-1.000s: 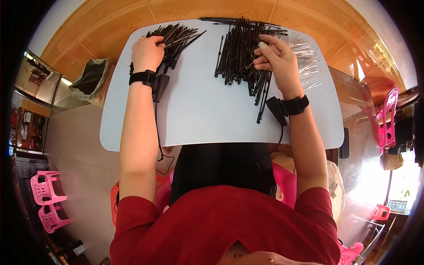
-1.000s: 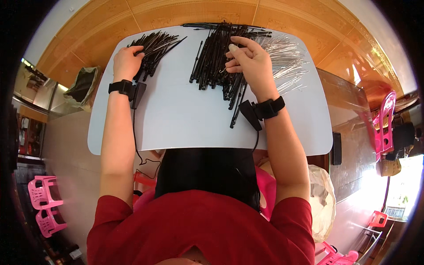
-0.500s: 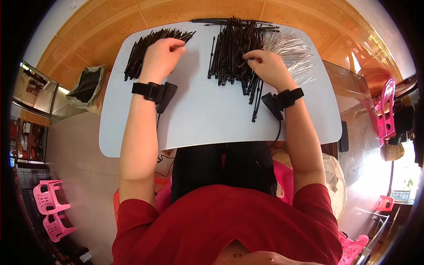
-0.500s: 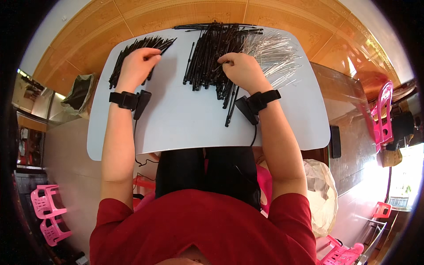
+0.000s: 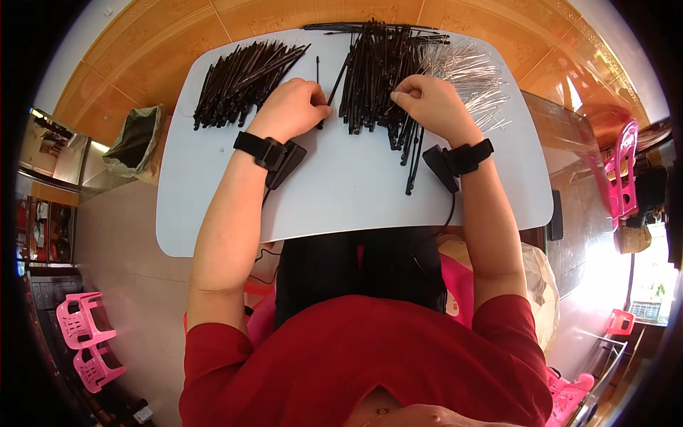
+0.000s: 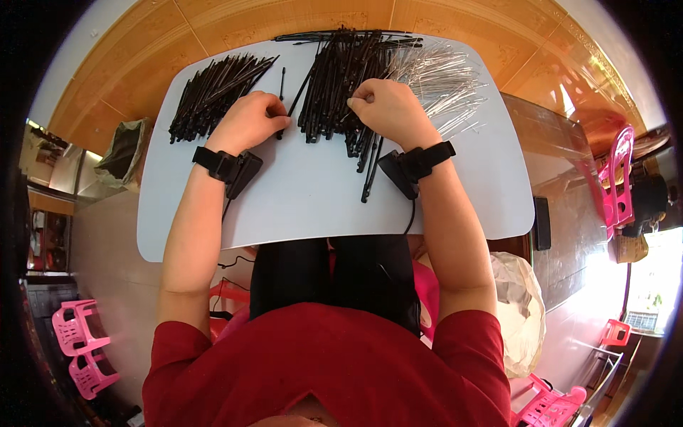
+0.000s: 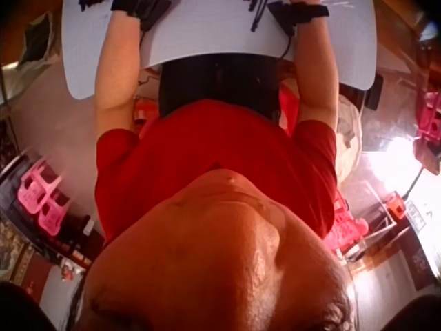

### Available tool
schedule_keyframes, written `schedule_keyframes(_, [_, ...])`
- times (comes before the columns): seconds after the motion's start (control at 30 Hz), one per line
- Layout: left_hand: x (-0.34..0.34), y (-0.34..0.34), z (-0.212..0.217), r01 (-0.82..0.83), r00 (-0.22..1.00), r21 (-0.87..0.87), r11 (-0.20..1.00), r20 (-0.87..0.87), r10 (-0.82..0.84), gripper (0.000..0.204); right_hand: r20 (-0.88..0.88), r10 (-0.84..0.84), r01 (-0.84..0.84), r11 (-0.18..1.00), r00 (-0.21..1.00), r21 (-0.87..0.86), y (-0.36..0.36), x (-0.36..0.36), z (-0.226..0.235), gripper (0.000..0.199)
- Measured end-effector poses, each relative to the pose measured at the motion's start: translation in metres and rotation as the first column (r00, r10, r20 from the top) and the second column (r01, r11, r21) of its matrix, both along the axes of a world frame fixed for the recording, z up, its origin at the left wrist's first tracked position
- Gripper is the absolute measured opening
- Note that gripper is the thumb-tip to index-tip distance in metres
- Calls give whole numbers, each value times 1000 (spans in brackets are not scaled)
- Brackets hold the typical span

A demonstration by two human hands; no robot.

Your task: Sorting and grouping black cable ties into piles on a white table.

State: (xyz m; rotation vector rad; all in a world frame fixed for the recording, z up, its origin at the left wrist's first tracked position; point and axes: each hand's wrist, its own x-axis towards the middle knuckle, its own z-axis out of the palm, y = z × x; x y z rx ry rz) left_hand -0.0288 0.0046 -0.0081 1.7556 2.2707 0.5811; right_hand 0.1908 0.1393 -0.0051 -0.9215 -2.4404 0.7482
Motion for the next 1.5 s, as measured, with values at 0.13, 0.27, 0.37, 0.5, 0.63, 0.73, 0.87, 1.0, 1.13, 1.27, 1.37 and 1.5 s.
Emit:
schedule_keyframes(0.13, [-1, -1, 7, -48, 999, -76, 996, 19, 50, 24, -10, -99, 97, 984, 995, -148, 0, -1, 3, 21])
schedule_keyframes(0.27, [-5, 0, 5, -127, 990, -65, 990, 49, 130, 30, -14, -178, 162, 922, 984, -351, 5, 2, 6, 20])
schedule_keyframes(0.37, [-11, -2, 2, -163, 980, -8, 987, 113, 163, 35, -101, -169, 101, 873, 981, -477, 11, 2, 3, 18])
schedule_keyframes(0.5, [-13, -5, 4, -180, 869, 35, 983, 473, 142, 37, -114, -187, 108, 865, 976, -490, 13, 4, 2, 18])
schedule_keyframes(0.63, [-10, -5, 4, -125, 395, 15, 992, 918, 36, 32, -160, -204, 94, 851, 966, -516, 19, 6, -2, 20])
schedule_keyframes(0.73, [-9, -2, -2, -102, 134, 67, 993, 990, -53, 28, -214, -230, 97, 862, 949, -497, 22, 8, -3, 21])
schedule_keyframes(0.87, [-5, 0, -2, 4, -44, 89, 996, 995, -88, 27, -279, -240, 79, 871, 930, -485, 22, 9, 1, 23])
schedule_keyframes(1.0, [3, -2, 2, 32, -64, 80, 996, 995, -77, 27, -371, -225, 2, 858, 901, -514, 21, 9, 5, 26])
schedule_keyframes(1.13, [11, -3, 6, -29, 11, 28, 999, 1000, -28, 29, -478, -210, -60, 870, 853, -489, 21, 9, 5, 29])
schedule_keyframes(1.27, [11, -1, 2, -29, 59, 77, 997, 995, -75, 30, -602, -184, -200, 835, 777, -513, 17, 7, 8, 31])
schedule_keyframes(1.37, [13, -2, 2, -2, 170, 131, 991, 977, -129, 30, -642, -177, -306, 765, 746, -566, 13, 5, 8, 30])
schedule_keyframes(1.5, [22, -2, 3, 16, 264, 175, 984, 949, -173, 30, -636, -180, -400, 642, 750, -654, 4, 0, 7, 23])
